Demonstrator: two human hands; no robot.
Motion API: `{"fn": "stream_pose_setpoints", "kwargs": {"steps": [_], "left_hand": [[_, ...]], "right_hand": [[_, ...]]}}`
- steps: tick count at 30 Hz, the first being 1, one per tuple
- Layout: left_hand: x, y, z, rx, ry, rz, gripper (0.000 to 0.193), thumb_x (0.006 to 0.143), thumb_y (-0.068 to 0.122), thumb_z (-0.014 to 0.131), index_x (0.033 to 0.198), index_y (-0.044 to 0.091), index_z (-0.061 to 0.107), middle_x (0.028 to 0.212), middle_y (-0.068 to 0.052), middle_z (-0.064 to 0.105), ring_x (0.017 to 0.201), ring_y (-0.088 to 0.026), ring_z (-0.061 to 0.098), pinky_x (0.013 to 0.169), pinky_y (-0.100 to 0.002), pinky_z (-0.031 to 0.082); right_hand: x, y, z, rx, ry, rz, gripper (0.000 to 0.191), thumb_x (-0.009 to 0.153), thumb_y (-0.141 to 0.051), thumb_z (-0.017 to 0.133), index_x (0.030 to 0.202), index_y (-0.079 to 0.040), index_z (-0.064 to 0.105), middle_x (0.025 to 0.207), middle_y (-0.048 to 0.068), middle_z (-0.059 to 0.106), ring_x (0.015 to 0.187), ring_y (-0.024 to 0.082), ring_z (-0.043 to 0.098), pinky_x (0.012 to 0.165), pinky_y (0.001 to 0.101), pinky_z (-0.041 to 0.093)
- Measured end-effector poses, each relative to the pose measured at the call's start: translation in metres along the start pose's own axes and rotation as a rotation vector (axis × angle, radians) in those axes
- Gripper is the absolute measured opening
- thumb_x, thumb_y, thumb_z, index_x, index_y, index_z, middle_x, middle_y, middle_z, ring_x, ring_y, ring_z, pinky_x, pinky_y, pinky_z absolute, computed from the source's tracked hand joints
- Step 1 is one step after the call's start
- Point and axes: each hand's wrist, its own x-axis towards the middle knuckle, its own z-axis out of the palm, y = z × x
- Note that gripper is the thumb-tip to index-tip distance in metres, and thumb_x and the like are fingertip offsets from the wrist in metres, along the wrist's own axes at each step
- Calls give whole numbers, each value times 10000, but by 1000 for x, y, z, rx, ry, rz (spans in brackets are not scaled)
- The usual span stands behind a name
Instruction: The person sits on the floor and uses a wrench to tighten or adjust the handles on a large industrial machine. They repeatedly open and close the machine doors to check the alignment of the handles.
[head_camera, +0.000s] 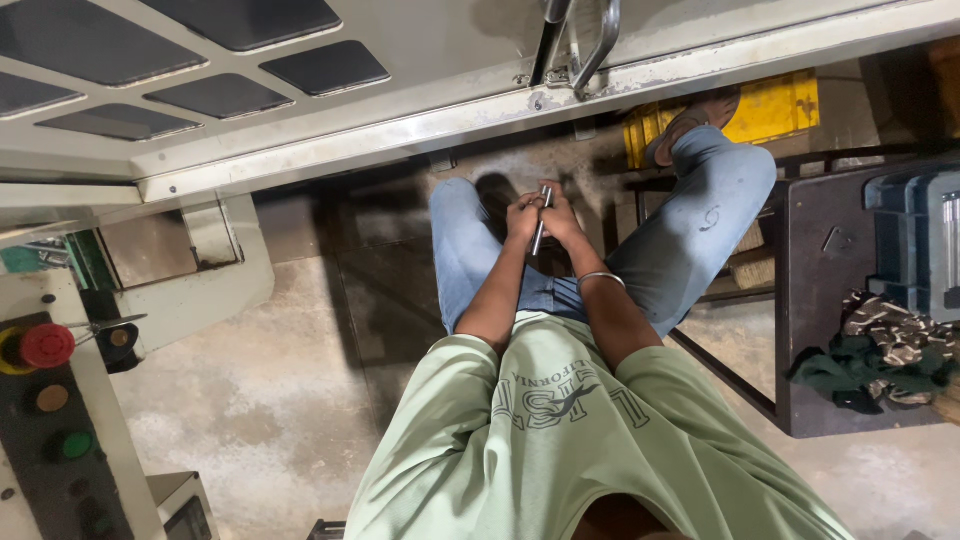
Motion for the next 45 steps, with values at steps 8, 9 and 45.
{"fn": "stream_pose_setpoints", "kwargs": {"steps": [8,9,45], "left_hand": [[-2,2,1,29,-13,67,252,932,119,670,1149,23,756,990,-147,749,786,-222,718,612,-380,642],[-2,2,1,5,-19,30,253,929,120,659,1149,27,743,982,-148,737,775,-230,714,595,-393,642],[1,0,2,-2,-19,2,234,918,132,660,1118,51,752,980,-121,737,772,-229,711,573,-420,645]], "right_hand": [[-3,-5,-1,-47,4,8,608,891,-5,533,1457,-200,424,1109,153,663,792,223,693,542,377,597],[-3,-5,-1,-59,4,9,616,883,1,526,1456,-202,424,1118,150,664,806,223,701,554,377,615],[0,0,-1,-28,16,-16,602,889,-1,512,1454,-190,429,1075,147,677,774,227,705,545,390,614]]}}
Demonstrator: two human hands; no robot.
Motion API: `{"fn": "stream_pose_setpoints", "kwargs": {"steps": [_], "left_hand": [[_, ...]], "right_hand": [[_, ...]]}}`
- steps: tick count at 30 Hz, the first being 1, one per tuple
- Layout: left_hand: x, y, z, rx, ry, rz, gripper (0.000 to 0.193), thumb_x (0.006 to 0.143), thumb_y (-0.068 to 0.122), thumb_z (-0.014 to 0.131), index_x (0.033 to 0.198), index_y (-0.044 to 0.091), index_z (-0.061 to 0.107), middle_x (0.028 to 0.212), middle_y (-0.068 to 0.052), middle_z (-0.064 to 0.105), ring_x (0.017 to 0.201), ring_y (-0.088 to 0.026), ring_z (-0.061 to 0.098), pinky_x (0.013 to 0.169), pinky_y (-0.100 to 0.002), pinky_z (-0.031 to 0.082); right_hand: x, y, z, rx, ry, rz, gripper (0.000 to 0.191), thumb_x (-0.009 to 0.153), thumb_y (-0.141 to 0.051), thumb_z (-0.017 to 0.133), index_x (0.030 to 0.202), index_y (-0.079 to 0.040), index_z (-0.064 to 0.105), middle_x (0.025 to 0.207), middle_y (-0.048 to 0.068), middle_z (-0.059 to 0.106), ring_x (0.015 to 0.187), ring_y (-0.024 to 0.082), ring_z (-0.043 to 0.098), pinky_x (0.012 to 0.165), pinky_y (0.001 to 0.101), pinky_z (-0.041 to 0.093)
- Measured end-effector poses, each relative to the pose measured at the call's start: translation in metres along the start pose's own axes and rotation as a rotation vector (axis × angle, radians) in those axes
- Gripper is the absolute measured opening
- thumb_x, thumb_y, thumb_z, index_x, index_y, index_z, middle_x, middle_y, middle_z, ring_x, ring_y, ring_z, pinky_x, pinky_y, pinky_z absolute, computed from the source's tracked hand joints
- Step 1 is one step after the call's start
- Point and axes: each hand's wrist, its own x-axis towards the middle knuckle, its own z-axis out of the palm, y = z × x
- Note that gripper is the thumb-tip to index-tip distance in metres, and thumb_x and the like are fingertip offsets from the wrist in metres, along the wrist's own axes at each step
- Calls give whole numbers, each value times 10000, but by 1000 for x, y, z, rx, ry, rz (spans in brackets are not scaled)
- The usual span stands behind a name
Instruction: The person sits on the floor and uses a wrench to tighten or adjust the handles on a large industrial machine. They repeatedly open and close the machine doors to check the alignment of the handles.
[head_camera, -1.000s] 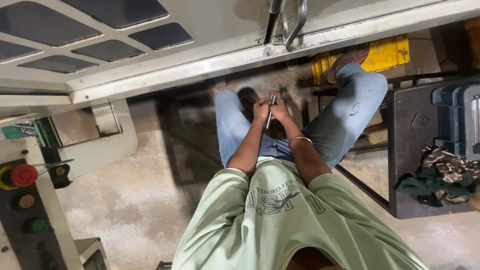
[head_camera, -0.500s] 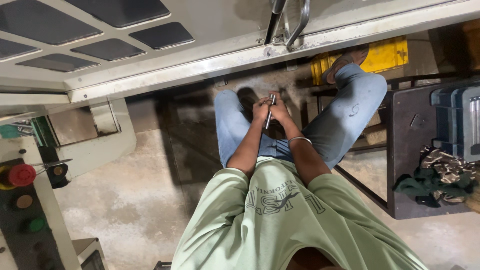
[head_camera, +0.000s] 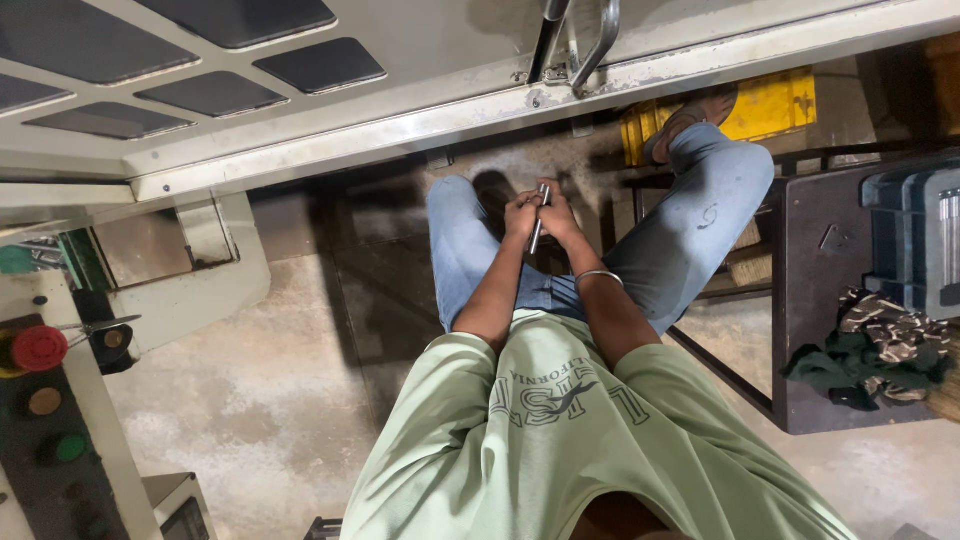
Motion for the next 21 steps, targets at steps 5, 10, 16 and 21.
{"fn": "stream_pose_setpoints", "kwargs": {"steps": [5,10,16,21], "left_hand": [[0,0,-1,26,3,43,229,923,132,665,1117,53,756,970,-130,741,756,-219,715,572,-407,649],[0,-2,1,12,-2,13,240,926,133,646,1130,45,737,954,-140,724,709,-225,708,535,-404,637],[0,-1,1,-7,-7,-20,245,930,137,647,1140,41,730,946,-139,722,705,-226,697,536,-397,626],[-1,1,2,39,14,65,242,924,127,667,1125,29,758,939,-127,741,729,-197,698,584,-359,616]], "right_hand": [[0,-1,0,-14,11,-2,613,880,5,525,1452,-194,435,1070,142,676,765,215,700,529,370,605],[0,0,-1,-4,7,-8,620,873,8,535,1450,-194,431,1063,130,668,748,211,692,506,364,584],[-1,-1,-2,-35,15,4,603,898,-14,527,1465,-198,440,1025,143,686,742,215,694,520,355,580],[-2,-4,-2,-39,20,-1,611,880,-15,527,1454,-203,438,1042,148,685,763,221,707,534,365,604]]}}
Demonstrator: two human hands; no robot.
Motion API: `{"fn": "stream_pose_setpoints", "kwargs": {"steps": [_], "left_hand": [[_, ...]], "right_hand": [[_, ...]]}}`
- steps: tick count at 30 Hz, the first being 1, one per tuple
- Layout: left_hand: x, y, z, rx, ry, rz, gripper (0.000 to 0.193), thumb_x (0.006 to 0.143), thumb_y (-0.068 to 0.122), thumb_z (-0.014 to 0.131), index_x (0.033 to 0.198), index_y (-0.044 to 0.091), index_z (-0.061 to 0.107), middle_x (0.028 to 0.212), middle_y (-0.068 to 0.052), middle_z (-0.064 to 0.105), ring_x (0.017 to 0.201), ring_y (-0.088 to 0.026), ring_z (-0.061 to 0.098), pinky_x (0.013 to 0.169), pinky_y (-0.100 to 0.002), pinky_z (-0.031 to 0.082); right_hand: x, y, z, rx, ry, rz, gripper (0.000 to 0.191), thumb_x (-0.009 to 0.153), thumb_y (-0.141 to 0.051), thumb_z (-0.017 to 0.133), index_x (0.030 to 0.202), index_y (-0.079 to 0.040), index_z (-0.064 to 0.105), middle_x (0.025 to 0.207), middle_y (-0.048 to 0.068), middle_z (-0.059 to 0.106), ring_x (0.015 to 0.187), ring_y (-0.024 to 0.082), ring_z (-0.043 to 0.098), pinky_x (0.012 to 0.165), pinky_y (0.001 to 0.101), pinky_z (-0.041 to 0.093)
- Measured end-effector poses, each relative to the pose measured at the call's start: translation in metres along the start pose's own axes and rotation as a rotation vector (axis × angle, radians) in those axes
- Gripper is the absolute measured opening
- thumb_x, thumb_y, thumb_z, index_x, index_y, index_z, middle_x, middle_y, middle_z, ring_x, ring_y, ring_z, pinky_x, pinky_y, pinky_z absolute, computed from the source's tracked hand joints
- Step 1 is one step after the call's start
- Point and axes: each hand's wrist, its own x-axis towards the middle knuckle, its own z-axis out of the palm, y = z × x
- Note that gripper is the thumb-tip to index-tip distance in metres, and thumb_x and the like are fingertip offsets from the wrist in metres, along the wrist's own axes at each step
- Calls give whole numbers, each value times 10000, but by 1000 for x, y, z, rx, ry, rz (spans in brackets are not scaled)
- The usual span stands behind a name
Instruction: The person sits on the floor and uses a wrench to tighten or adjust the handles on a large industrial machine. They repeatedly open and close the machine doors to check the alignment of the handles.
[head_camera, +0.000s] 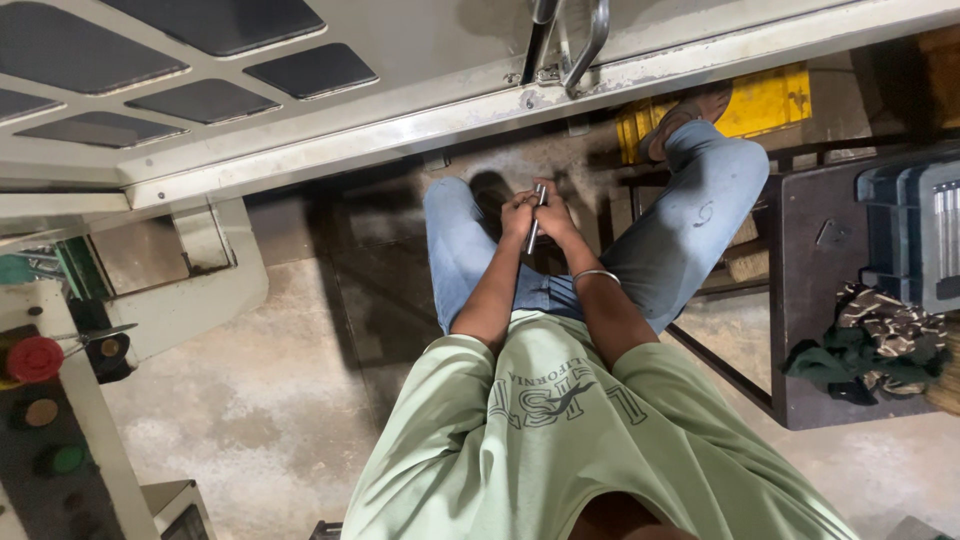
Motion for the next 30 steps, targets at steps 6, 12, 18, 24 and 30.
{"fn": "stream_pose_setpoints", "kwargs": {"steps": [6,12,18,24,30], "left_hand": [[-2,4,2,-11,6,0,238,913,121,670,1113,34,765,924,-123,738,724,-200,690,591,-357,607],[-7,10,4,-16,4,-33,229,896,118,667,1092,42,759,913,-113,733,726,-205,684,598,-369,603],[-14,17,4,92,30,86,254,887,131,681,1101,33,778,937,-99,764,798,-176,699,719,-313,578],[-9,9,4,23,25,27,241,900,163,689,1071,10,762,942,-125,751,816,-211,694,743,-365,573],[-19,13,-3,374,269,395,242,885,191,742,1047,19,694,961,-114,726,861,-169,705,816,-319,552]], "right_hand": [[-2,-4,-1,3,1,9,580,903,-43,532,1451,-214,451,1068,149,688,786,229,708,548,377,607],[-4,-7,-1,0,-4,6,610,887,-31,541,1460,-212,437,1061,152,686,790,232,711,551,376,611],[-4,-5,-1,5,5,9,594,890,-26,539,1447,-210,448,1066,147,674,757,227,681,514,375,577],[-2,-5,-1,24,-19,-142,591,857,3,520,1415,-181,463,1049,107,720,744,208,682,531,355,560],[8,-3,-7,91,172,-109,508,871,-15,586,1358,-146,525,957,117,660,747,207,647,539,383,541]]}}
